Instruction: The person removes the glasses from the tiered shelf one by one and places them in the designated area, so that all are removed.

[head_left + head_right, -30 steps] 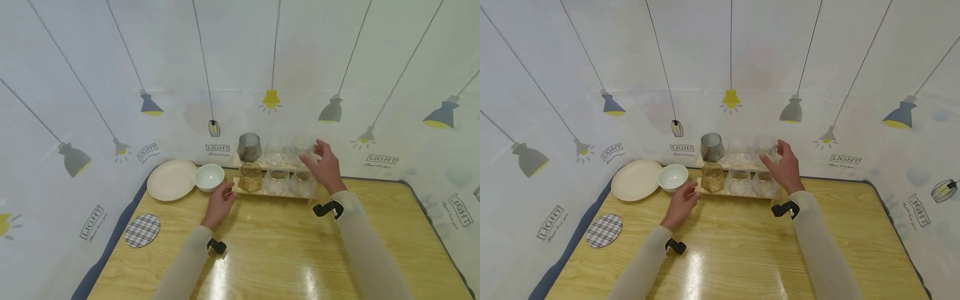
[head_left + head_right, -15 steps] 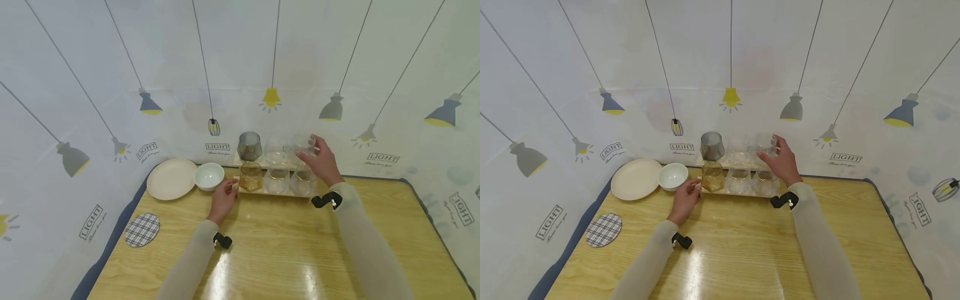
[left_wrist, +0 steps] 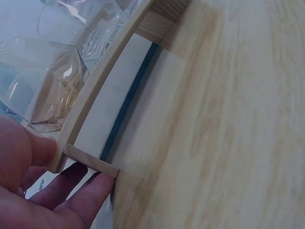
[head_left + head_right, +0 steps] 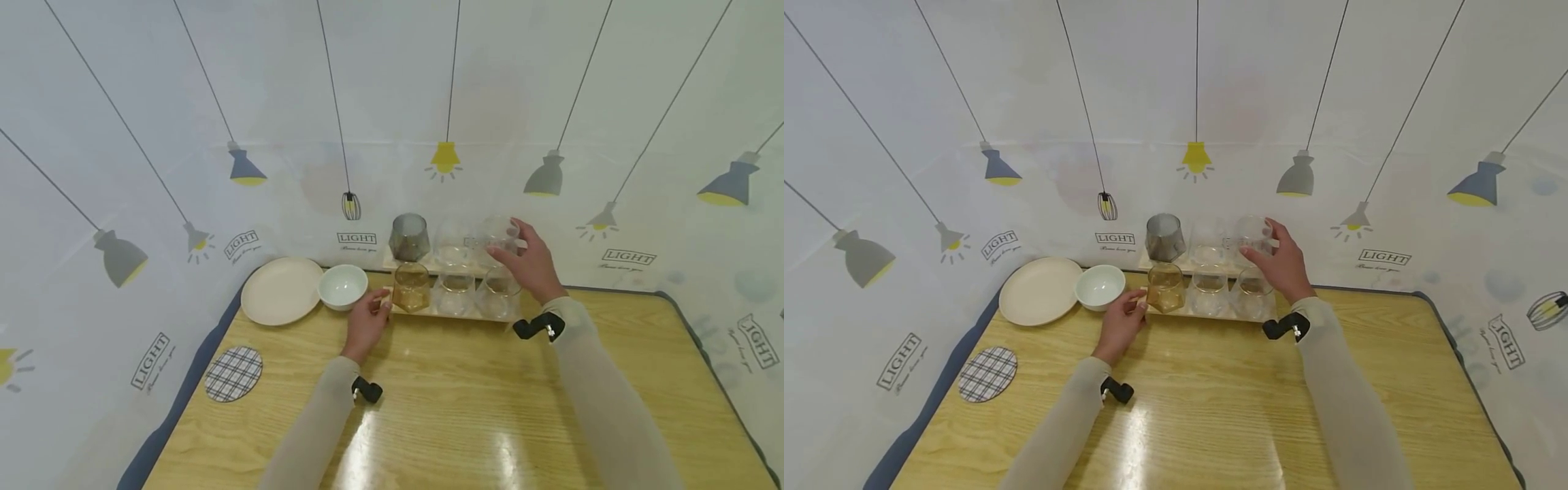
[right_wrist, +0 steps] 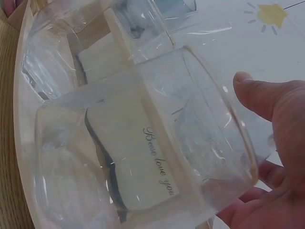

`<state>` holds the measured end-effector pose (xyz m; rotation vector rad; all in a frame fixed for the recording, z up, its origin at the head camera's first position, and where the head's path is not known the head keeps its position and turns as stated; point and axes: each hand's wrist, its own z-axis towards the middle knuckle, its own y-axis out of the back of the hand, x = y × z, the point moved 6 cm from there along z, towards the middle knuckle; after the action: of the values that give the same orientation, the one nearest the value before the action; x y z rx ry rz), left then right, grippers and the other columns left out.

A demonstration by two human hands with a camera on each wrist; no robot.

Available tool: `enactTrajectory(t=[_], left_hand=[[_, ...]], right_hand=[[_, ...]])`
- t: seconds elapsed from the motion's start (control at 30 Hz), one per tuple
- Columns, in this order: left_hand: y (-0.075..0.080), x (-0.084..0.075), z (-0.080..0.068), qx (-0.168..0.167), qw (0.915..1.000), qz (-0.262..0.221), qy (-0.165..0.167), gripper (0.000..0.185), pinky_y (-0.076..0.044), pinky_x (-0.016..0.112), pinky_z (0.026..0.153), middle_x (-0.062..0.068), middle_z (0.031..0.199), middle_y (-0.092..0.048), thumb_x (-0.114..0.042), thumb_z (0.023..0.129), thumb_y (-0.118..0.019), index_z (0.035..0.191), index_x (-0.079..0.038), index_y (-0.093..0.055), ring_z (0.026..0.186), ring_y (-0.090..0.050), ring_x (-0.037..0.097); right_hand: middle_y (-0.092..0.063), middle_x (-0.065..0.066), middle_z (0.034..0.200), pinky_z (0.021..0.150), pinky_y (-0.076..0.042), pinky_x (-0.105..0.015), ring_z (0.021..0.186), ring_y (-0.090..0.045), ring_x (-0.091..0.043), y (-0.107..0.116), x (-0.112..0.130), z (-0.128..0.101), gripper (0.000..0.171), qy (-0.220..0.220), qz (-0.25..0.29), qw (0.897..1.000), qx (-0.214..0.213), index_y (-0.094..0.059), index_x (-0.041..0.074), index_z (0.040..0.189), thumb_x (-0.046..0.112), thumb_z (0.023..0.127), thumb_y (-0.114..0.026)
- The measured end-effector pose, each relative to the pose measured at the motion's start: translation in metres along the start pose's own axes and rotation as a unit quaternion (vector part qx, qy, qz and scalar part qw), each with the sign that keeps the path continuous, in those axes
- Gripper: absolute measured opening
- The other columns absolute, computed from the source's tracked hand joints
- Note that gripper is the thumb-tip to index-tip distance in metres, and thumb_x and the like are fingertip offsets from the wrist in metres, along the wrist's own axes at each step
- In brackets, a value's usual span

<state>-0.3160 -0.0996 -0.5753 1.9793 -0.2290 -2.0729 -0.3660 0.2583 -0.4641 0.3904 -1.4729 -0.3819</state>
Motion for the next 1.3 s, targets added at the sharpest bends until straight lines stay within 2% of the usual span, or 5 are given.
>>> enactTrajectory(t=[0.3,0.6,0.8,1.1,1.3], left_hand=[[0.001,-0.002,0.0,-0.008,0.9989,0.034,0.032,0.029,-0.063,0.037,0.085,0.016,0.123,-0.074,-0.019,0.104,-0.069,0.133,-0.015,-0.071,0.113,-0.073,0.03],[0.001,-0.003,-0.001,-0.003,0.9993,0.029,0.024,0.028,-0.062,0.034,0.081,0.016,0.117,-0.075,-0.015,0.103,-0.07,0.131,-0.013,-0.071,0.104,-0.074,0.027],[0.003,-0.002,0.0,-0.001,0.9993,0.015,0.033,0.029,-0.063,0.038,0.086,0.017,0.122,-0.074,-0.016,0.103,-0.069,0.132,-0.014,-0.071,0.113,-0.072,0.031],[0.0,0.002,0.001,0.007,0.9976,-0.035,0.059,0.03,-0.063,0.039,0.092,0.017,0.134,-0.072,-0.016,0.105,-0.067,0.135,-0.013,-0.07,0.126,-0.069,0.03],[-0.003,0.007,0.001,0.009,0.9946,-0.085,0.06,0.03,-0.063,0.035,0.086,0.02,0.132,-0.072,-0.013,0.107,-0.063,0.136,-0.009,-0.069,0.117,-0.072,0.026]], right_hand=[[-0.034,-0.012,0.17,0.109,-0.051,-0.061,0.149,-0.045,-0.045,0.007,-0.003,-0.004,0.095,0.005,0.016,1.0,-0.009,-0.023,0.03,0.169,0.056,0.095,-0.075],[-0.038,-0.007,0.168,0.099,-0.055,-0.036,0.146,-0.051,-0.036,0.025,-0.003,-0.02,0.094,0.005,0.027,0.999,-0.03,-0.022,0.031,0.169,0.055,0.095,-0.075],[-0.04,-0.006,0.167,0.086,-0.051,-0.01,0.145,-0.053,-0.033,0.04,-0.006,-0.034,0.092,0.01,0.041,0.997,-0.058,-0.023,0.031,0.169,0.051,0.096,-0.075],[-0.037,-0.014,0.168,0.081,-0.053,-0.007,0.145,-0.051,-0.038,0.062,-0.028,-0.066,0.089,0.003,0.019,0.997,-0.079,-0.021,0.026,0.17,0.042,0.1,-0.073],[-0.038,-0.017,0.166,0.081,-0.052,-0.007,0.136,-0.059,-0.011,0.072,-0.044,-0.093,0.086,0.012,-0.02,0.997,-0.074,-0.022,0.024,0.17,0.039,0.101,-0.072]])
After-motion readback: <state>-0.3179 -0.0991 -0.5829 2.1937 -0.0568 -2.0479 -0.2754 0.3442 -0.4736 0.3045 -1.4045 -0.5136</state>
